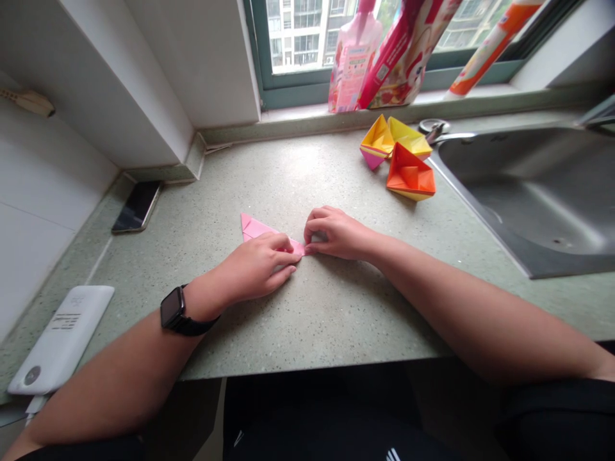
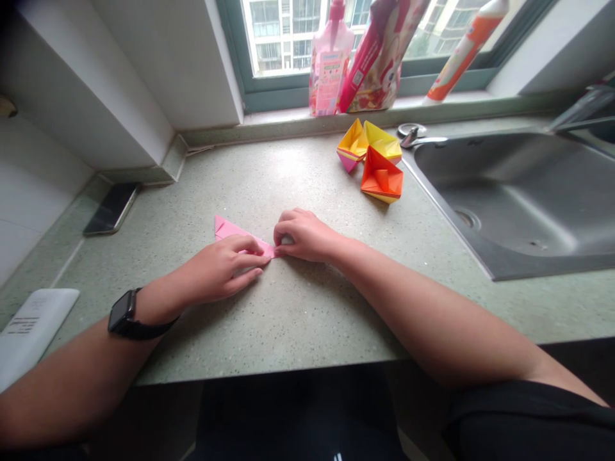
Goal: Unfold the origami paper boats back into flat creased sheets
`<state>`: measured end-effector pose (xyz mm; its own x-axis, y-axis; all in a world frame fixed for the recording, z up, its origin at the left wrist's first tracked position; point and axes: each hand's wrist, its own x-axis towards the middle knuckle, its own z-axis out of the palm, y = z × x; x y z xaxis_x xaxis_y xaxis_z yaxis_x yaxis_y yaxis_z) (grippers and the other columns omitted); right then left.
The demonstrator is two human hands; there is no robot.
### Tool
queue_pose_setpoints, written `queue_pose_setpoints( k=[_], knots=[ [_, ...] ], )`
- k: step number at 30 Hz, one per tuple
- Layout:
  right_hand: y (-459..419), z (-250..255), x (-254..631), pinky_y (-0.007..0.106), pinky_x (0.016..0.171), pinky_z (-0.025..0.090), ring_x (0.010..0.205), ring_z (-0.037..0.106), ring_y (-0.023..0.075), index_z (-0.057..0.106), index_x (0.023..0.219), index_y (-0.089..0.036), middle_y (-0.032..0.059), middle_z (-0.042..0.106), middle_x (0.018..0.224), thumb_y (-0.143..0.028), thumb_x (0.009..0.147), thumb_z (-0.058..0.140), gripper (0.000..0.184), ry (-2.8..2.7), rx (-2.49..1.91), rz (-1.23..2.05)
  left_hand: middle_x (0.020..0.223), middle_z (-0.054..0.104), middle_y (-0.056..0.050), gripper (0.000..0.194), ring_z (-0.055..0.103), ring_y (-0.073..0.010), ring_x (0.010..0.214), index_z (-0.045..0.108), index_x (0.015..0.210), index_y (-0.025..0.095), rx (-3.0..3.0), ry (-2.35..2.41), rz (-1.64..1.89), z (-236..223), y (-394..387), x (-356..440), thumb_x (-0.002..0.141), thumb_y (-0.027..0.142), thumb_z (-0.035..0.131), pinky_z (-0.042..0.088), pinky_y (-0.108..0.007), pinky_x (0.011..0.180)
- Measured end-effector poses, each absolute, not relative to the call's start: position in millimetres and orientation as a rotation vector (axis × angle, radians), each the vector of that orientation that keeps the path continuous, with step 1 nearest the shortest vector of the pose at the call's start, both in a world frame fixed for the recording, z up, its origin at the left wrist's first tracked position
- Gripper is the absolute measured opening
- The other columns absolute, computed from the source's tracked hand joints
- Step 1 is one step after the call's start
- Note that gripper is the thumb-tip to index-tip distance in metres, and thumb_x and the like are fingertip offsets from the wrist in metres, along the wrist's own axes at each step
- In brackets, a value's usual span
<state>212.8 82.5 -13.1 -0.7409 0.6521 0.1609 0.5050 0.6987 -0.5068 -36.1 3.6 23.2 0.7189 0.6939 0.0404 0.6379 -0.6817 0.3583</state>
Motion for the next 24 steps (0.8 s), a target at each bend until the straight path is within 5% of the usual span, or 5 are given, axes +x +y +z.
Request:
queue_pose_setpoints(
  k=[9, 16, 24],
  knots=[
    [81, -10, 212, 0.038, 0.095, 0.045, 0.101, 0.061, 0.0232, 0.078, 0.087, -0.024, 0.0053, 0.07, 0.101, -0.026, 0.088, 0.084, 0.006, -2.59, -0.938, 0.642, 0.12, 0.078, -0.008, 0.038, 0.072, -0.0233, 0.107, 0.084, 0.098, 0.022, 2.53, 1.021, 0.204, 32, 6, -43, 0.11, 0.029, 0.049, 0.055, -0.037, 0.093],
    [81, -10, 212, 0.038, 0.095, 0.044, 0.101, 0.061, 0.0232, 0.078, 0.087, -0.025, 0.0053, 0.069, 0.101, -0.028, 0.09, 0.083, 0.007, -2.59, -0.941, 0.65, 0.125, 0.077, -0.008, 0.034, 0.073, -0.0232, 0.107, 0.085, 0.101, 0.022, 2.477, 1.0, 0.216, 35, 7, -46, 0.109, 0.029, 0.052, 0.056, -0.038, 0.093],
    [71, -12, 201, 0.039, 0.091, 0.041, 0.099, 0.058, 0.0261, 0.074, 0.084, -0.024, 0.0072, 0.068, 0.098, -0.052, 0.09, 0.084, 0.03, -2.607, -1.047, 0.482, 0.123, 0.077, -0.009, 0.031, 0.073, -0.0233, 0.109, 0.084, 0.105, 0.022, 2.491, 0.994, 0.22, 35, 6, -46, 0.108, 0.027, 0.054, 0.057, -0.037, 0.096]
  ],
)
